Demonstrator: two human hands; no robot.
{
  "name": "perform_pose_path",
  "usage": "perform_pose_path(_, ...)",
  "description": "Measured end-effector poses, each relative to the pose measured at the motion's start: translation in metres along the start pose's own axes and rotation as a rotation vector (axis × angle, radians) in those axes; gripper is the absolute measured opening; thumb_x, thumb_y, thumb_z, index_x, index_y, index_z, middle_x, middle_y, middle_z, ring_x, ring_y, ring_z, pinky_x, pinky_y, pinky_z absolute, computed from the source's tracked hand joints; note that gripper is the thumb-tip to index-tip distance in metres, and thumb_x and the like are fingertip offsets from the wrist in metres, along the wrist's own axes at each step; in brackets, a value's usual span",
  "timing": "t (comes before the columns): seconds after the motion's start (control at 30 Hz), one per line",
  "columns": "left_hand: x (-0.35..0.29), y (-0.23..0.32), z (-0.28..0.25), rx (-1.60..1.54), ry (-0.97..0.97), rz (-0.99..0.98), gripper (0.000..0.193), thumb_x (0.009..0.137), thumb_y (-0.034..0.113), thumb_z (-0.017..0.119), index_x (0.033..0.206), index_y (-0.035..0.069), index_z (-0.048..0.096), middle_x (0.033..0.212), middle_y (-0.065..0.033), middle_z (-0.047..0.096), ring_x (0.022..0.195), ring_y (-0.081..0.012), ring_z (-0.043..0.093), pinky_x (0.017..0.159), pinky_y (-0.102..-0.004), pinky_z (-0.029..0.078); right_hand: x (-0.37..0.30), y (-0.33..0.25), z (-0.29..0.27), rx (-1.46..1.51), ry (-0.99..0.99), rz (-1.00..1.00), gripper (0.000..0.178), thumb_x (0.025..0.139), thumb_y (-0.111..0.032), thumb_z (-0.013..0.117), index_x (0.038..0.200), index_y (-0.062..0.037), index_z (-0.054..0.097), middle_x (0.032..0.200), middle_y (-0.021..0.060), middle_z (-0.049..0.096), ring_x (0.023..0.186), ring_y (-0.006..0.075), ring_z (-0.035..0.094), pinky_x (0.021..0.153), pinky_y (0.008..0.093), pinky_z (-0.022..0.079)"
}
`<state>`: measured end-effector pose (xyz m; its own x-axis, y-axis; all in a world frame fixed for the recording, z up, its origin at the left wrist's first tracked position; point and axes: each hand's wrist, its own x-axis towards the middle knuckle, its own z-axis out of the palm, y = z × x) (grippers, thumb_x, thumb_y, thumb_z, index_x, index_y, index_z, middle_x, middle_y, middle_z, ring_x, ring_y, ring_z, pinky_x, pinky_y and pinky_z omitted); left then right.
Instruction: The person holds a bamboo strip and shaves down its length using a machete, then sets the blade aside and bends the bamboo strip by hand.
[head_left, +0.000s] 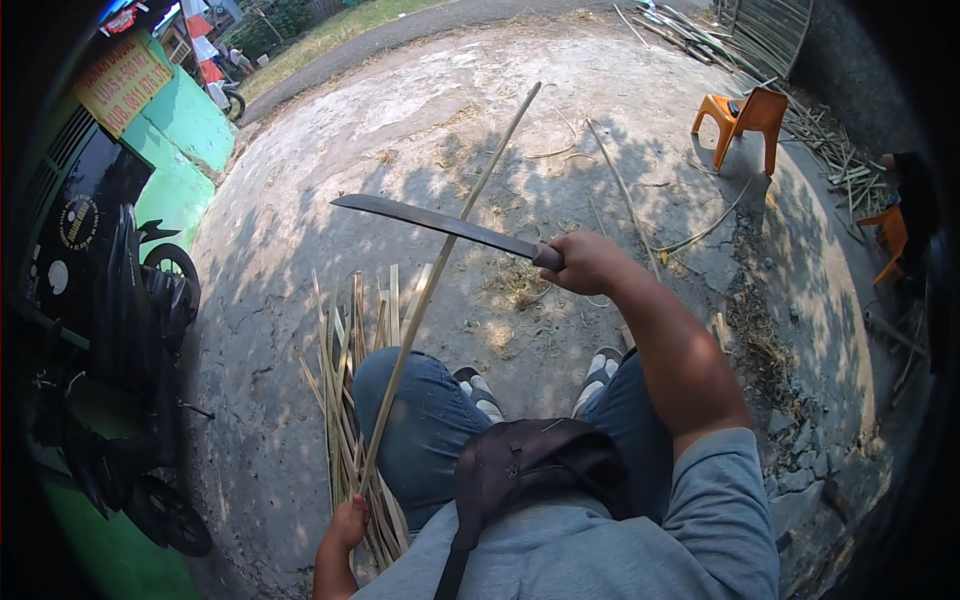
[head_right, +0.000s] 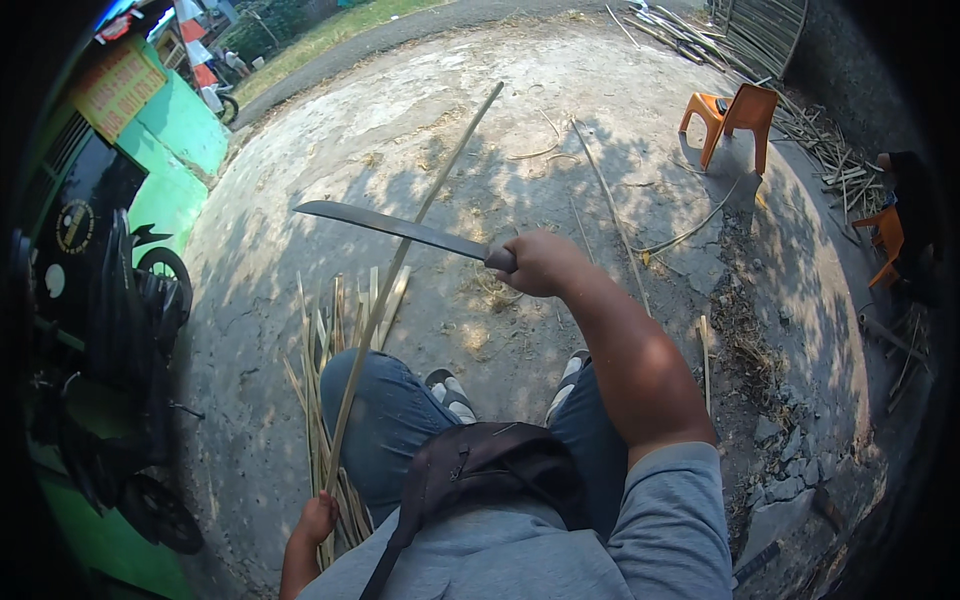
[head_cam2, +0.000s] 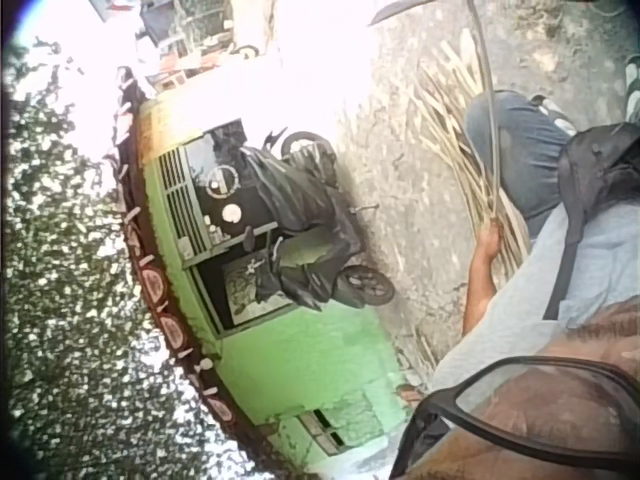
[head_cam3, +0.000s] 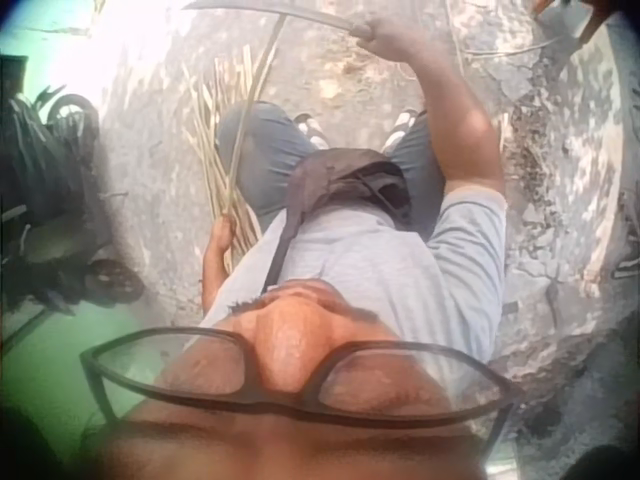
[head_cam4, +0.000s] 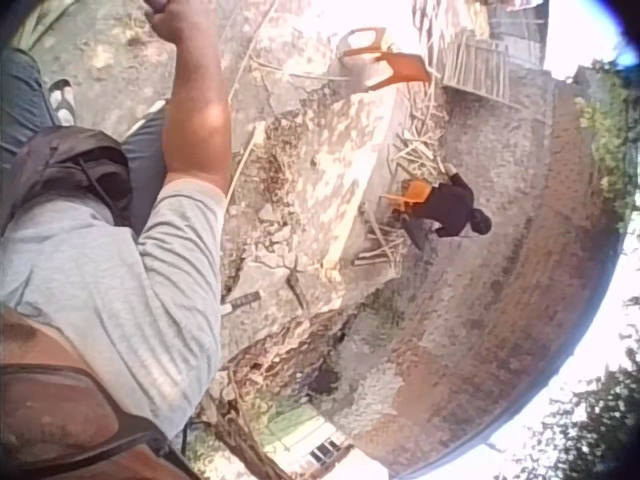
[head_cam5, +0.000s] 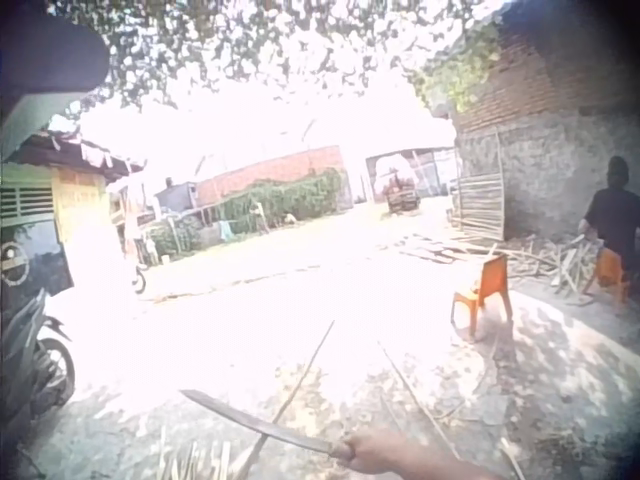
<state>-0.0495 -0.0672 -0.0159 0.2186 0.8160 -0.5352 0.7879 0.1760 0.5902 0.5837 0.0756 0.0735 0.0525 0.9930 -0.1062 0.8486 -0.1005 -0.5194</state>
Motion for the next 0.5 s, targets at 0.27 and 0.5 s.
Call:
perform_pose_path(0.27, 0.002, -0.005, 0.004, -0.062, 0.022, -0.061, 0.089, 0.097, 0.085, 0.024, 0.065, 0.005, 0.049, 0.063, -0.0037, 0.048, 0.062, -0.0191, 0.047, 0.060, -0.0378, 0.037, -0.021, -0.039, 0.004, -0.208, -0.004, -0.188, 0.017, 0.081, -0.026, 0.073, 0.095, -0.0161, 0.077, 0.089, 0.0115, 0.074, 0.089, 0.0350, 0.073, 0.079, 0.0479, 0.057)
perform_pose_path(0.5, -0.002, 0.021, -0.006, 0.048, 0.036, -0.040, 0.091, 0.097, 0.085, 0.020, 0.062, 0.006, 0.047, 0.059, -0.0030, 0.045, 0.056, -0.0195, 0.042, 0.057, -0.0386, 0.036, 0.004, -0.003, -0.006, -0.066, 0.008, 0.036, 0.021, 0.084, -0.025, 0.071, 0.103, -0.0185, 0.078, 0.097, 0.0121, 0.076, 0.094, 0.0349, 0.072, 0.081, 0.0463, 0.058)
